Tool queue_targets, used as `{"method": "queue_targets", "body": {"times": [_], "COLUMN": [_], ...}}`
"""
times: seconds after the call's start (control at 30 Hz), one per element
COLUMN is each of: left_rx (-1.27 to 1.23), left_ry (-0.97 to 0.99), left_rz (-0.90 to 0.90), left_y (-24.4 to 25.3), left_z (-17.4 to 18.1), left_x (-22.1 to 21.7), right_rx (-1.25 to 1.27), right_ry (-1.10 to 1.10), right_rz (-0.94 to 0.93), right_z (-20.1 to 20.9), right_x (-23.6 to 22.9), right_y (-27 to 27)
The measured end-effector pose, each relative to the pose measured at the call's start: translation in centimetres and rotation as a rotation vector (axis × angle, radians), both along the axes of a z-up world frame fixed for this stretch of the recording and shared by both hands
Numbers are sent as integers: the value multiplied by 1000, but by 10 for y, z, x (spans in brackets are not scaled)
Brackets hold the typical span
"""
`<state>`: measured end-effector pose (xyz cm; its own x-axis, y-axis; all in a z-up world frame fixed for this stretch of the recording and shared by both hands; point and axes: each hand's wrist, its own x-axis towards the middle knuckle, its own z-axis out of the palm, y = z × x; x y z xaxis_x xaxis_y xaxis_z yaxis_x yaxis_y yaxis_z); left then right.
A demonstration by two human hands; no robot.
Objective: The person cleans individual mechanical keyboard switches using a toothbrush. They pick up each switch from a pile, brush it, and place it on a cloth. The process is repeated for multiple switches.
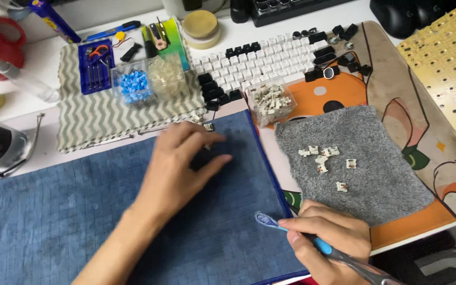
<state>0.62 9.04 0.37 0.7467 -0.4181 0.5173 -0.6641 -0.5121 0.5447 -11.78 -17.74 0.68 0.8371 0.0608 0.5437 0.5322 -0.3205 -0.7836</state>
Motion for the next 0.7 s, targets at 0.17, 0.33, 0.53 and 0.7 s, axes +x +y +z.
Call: {"method": "queue_targets", "body": {"times": [0.17, 0.33, 0.53, 0.7], "left_rx": [340, 332, -121, -704], "left_ry": [-116, -140, 96, 892], "left_rz": [117, 145, -30, -190], "left_y": [29, 28, 10, -25], "left_z": [-2, -13, 13, 10], "left_x": [3, 7, -25, -59], "right_rx": [-135, -122, -250, -14], "right_ry": [-11, 25, 146, 592], "right_rz": [-44, -142, -221, -441], "right_z": [0, -3, -29, -22], "right_x": [-3, -8, -17, -29], "right_y": [-8, -5, -38, -26]}}
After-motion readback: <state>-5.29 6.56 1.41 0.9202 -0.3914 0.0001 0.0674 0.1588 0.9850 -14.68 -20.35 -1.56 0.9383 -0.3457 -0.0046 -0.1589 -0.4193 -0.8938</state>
